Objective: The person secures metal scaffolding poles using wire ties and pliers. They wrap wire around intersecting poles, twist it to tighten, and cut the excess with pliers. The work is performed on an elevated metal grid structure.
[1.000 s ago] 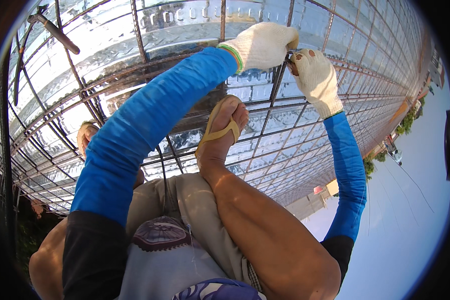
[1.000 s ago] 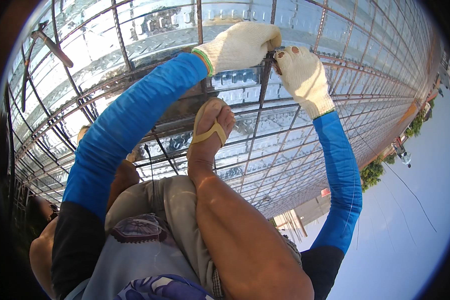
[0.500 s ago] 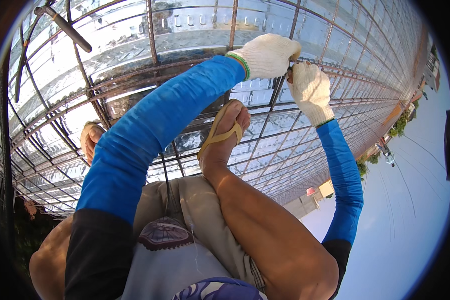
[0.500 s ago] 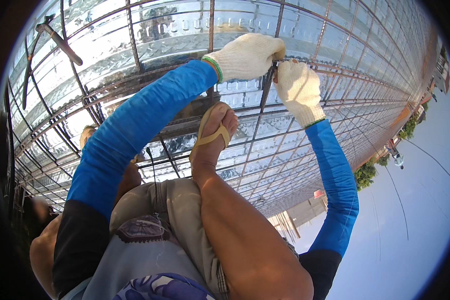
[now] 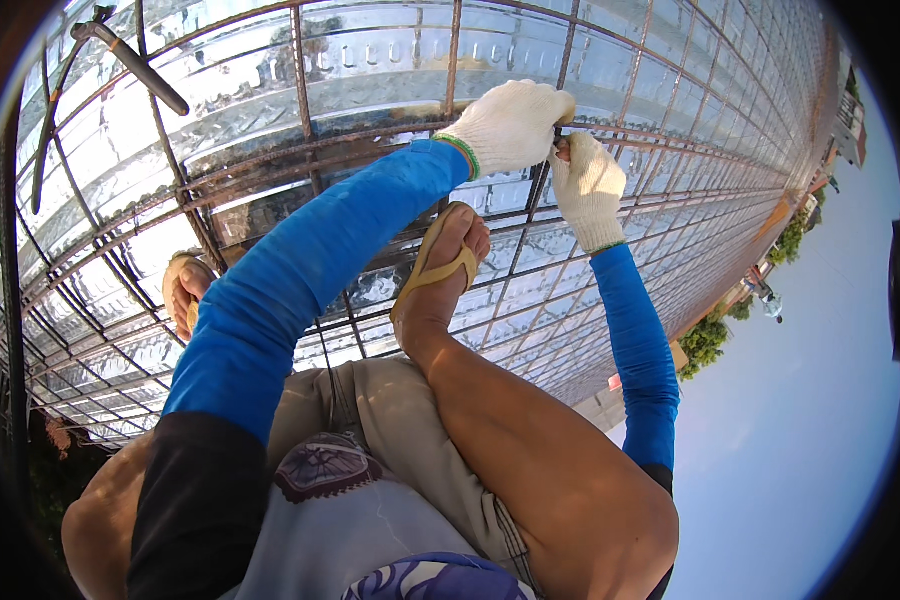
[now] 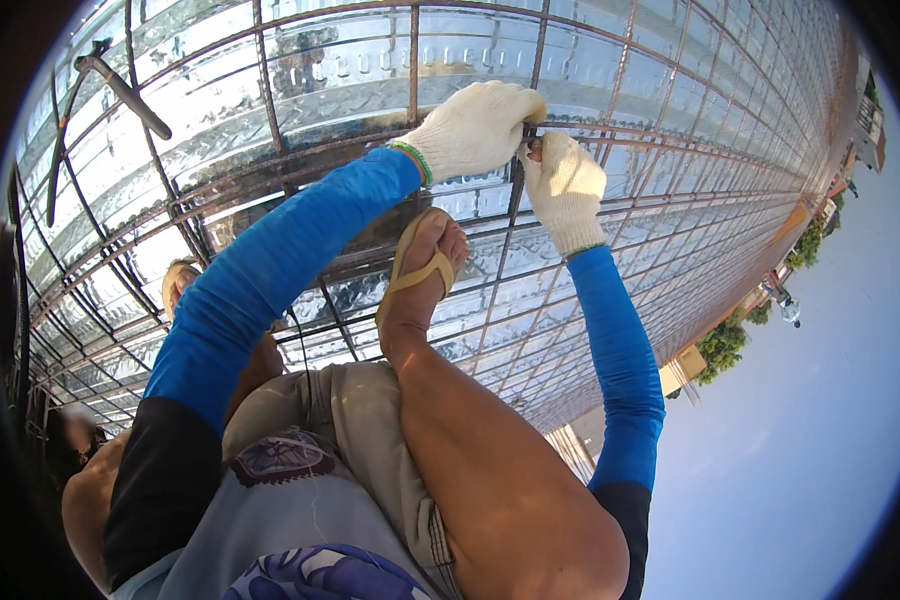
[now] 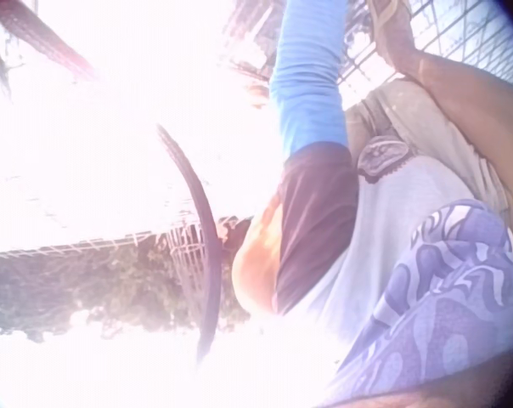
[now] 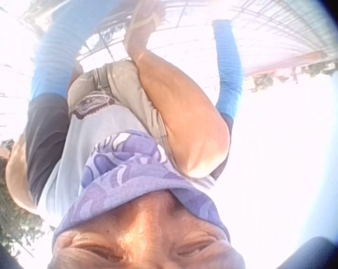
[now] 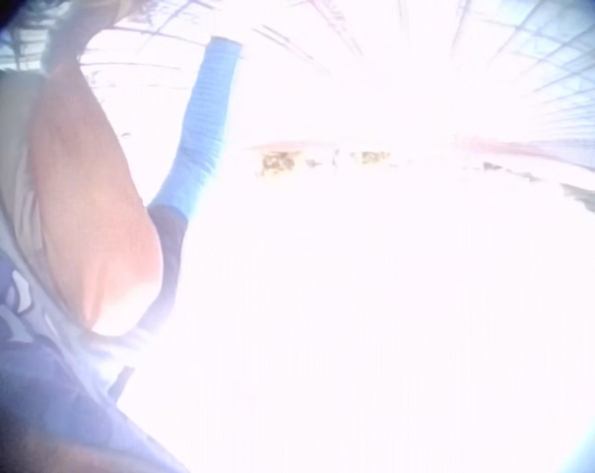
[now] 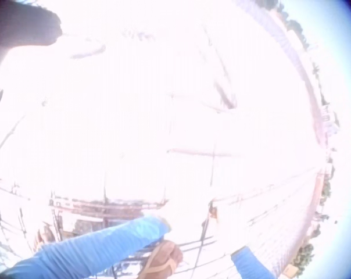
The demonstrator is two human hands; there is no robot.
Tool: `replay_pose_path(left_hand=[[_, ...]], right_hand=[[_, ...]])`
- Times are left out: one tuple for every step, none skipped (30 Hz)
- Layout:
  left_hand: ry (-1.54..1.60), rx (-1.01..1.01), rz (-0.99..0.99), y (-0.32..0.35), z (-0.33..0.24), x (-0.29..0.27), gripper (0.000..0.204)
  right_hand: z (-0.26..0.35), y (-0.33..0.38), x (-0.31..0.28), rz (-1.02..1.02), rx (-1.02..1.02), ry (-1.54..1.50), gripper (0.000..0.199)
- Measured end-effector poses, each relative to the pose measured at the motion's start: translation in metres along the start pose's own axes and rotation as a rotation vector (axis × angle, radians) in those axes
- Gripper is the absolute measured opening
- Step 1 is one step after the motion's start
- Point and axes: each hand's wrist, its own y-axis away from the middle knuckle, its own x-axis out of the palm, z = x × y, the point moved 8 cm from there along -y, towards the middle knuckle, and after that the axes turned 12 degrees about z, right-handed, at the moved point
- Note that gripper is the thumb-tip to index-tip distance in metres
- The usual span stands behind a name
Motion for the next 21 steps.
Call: replay_pose_path(left_hand=[[0.006, 0.0, -0.008, -0.001, 0.002, 0.001, 0.027], [0.005, 0.017, -0.034, -0.001, 0.001, 0.0, 0.028], [0.001, 0.028, -0.057, 0.002, 0.001, -0.002, 0.029], [-0.005, 0.037, -0.079, 0.004, 0.002, -0.004, 0.031], [0.007, 0.014, -0.043, 0.003, 0.005, -0.003, 0.03], [0.018, -0.009, 0.001, 0.002, 0.002, -0.005, 0.03], [0.019, -0.046, 0.039, 0.006, 0.004, -0.008, 0.03], [0.01, -0.031, 0.01, 0.007, -0.001, -0.008, 0.03], [-0.014, -0.016, -0.013, 0.007, -0.004, -0.005, 0.031], [0.01, -0.012, -0.005, 0.007, -0.005, -0.002, 0.031], [-0.01, -0.01, 0.019, 0.004, -0.012, -0.001, 0.031], [-0.03, -0.017, 0.038, 0.008, -0.014, -0.005, 0.031], [-0.01, -0.033, 0.033, 0.006, -0.019, -0.004, 0.03], [0.039, -0.016, -0.044, 0.01, -0.022, -0.007, 0.028], [0.031, -0.067, -0.122, 0.024, -0.006, -0.016, 0.027], [0.083, -0.037, -0.172, 0.024, -0.013, -0.011, 0.026], [0.052, -0.091, -0.186, 0.036, -0.008, -0.013, 0.027], [0.024, -0.126, -0.191, 0.046, -0.011, -0.013, 0.029], [0.013, -0.146, -0.198, 0.05, -0.017, -0.014, 0.032], [0.3, -0.13, -0.308, 0.055, 0.001, -0.007, 0.034], [0.576, -0.118, -0.435, 0.065, 0.036, 0.009, 0.037]], right_hand=[[0.002, 0.003, 0.0, -0.073, -0.049, -0.134, 0.023], [-0.002, 0.006, 0.001, -0.115, -0.013, -0.176, 0.023], [0.002, 0.008, 0.001, -0.154, 0.02, -0.225, 0.023], [0.005, 0.008, 0.003, -0.193, 0.053, -0.276, 0.023], [0.005, 0.007, 0.006, -0.236, 0.066, -0.365, 0.025], [0.001, 0.007, 0.01, -0.235, 0.122, -0.403, 0.027], [0.002, 0.006, 0.012, -0.231, 0.164, -0.453, 0.029], [0.002, 0.007, 0.014, -0.224, 0.205, -0.504, 0.031], [-0.003, 0.008, 0.016, -0.213, 0.265, -0.579, 0.033], [-0.011, 0.01, 0.021, -0.194, 0.316, -0.663, 0.036], [-0.021, 0.014, 0.024, -0.189, 0.356, -0.687, 0.036], [-0.024, 0.011, 0.03, -0.177, 0.375, -0.72, 0.036], [-0.034, 0.013, 0.027, -0.158, 0.369, -0.74, 0.037], [-0.04, 0.018, 0.026, -0.141, 0.366, -0.755, 0.038], [-0.011, 0.005, 0.019, -0.045, 0.261, -0.56, 0.04], [-0.006, 0.019, -0.013, 0.017, 0.236, -0.3, 0.042], [0.011, 0.022, -0.031, 0.004, 0.213, -0.002, 0.041], [0.03, 0.022, -0.054, -0.115, 0.149, -0.093, 0.04], [0.055, 0.024, -0.083, -0.233, 0.094, -0.164, 0.04], [0.086, 0.024, -0.107, -0.351, 0.023, -0.244, 0.04], [0.136, -0.002, -0.112, -0.225, -0.132, -0.467, 0.039]])
